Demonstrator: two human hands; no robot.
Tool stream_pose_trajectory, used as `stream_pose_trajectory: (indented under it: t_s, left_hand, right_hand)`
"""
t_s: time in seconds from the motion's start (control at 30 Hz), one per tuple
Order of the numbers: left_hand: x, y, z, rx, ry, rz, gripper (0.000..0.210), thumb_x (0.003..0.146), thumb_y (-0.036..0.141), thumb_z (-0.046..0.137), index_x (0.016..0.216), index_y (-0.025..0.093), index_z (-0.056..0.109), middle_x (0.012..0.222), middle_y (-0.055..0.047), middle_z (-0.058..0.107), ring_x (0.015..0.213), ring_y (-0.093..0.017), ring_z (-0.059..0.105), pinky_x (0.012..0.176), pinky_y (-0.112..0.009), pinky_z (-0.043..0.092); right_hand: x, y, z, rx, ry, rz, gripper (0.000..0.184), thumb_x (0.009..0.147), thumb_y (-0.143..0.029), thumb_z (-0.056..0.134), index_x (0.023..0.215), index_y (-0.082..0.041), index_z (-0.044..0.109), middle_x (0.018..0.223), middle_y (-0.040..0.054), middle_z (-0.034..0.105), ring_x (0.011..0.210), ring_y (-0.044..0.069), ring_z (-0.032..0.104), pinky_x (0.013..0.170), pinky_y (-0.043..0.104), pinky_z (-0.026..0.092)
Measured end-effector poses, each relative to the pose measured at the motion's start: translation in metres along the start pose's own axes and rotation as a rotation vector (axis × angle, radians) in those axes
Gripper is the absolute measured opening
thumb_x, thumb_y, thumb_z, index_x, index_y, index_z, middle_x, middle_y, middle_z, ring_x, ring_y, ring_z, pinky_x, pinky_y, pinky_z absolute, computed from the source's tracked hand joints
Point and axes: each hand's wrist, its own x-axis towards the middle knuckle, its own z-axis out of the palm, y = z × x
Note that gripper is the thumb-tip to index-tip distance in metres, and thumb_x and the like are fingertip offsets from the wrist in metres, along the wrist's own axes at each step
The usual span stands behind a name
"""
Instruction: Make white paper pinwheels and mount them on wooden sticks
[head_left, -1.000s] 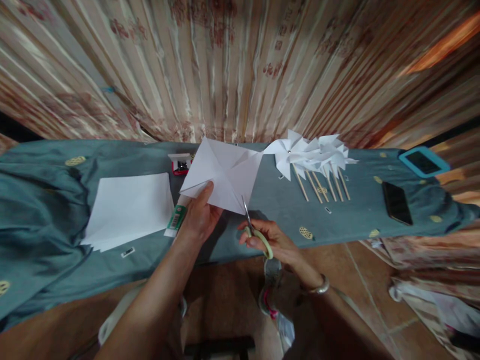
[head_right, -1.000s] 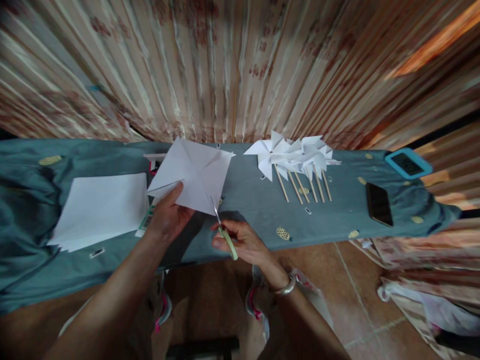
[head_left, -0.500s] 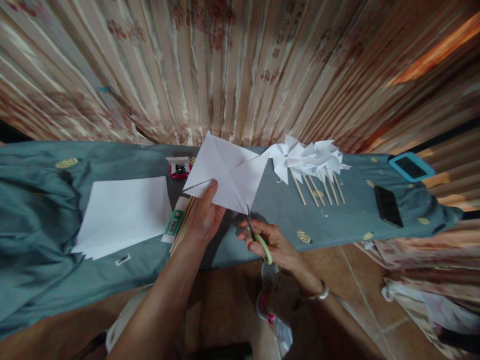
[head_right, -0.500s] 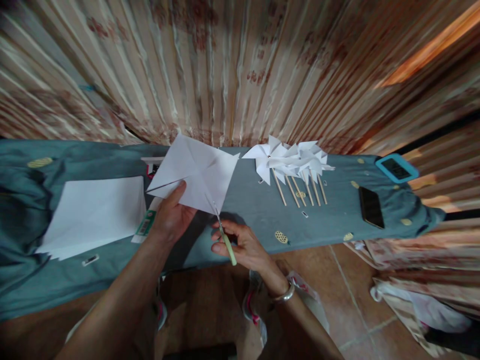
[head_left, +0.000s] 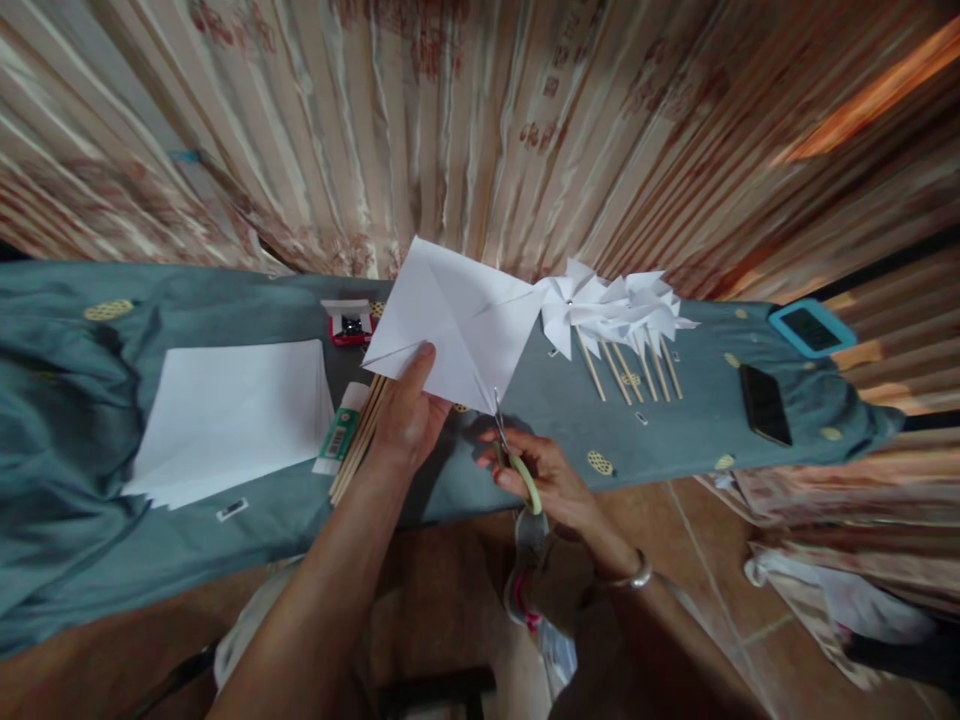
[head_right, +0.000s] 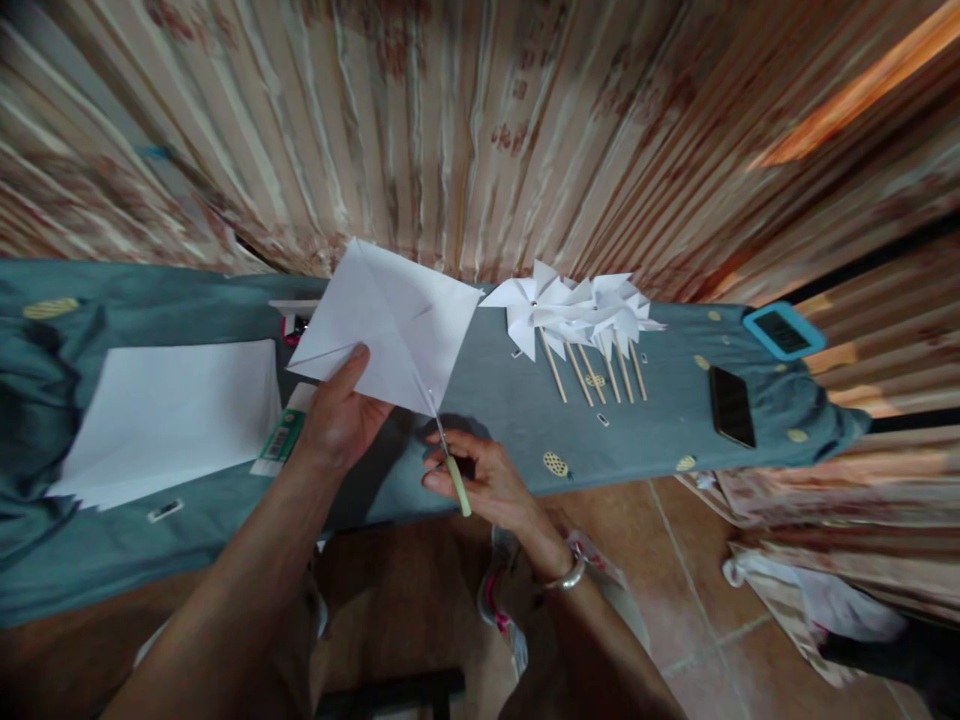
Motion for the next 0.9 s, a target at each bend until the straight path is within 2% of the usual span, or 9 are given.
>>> stream_pose_trajectory:
  t_s: [0.37, 0.9]
  left_hand:
    - [-0.0016, -0.0034, -0.0013, 0.024, -0.052, -0.004, 0.039, 0.084, 0.021, 0.063, 0.122, 0.017, 0.058, 0.117, -0.009, 0.07, 0.116, -0.024, 0.061, 0.097, -0.037, 0.052]
    - [-0.0014, -0.0052, -0.0013, 0.032, -0.013, -0.007, 0.037, 0.083, 0.02, 0.063, 0.12, 0.019, 0.06, 0.114, -0.007, 0.072, 0.118, -0.024, 0.061, 0.097, -0.036, 0.053]
  right_hand:
    - [0.0021, 0.0018, -0.0009, -0.018, 0.017, 0.009, 0.051, 0.075, -0.06, 0.069, 0.108, -0.02, 0.066, 0.086, 0.0042, 0.07, 0.07, 0.014, 0.061, 0.066, 0.029, 0.048]
    - [0.0018, -0.0003, -0.0027, -0.025, 0.006, 0.026, 0.049, 0.075, -0.058, 0.07, 0.109, -0.022, 0.067, 0.086, 0.0043, 0.07, 0.072, 0.016, 0.061, 0.068, 0.03, 0.047]
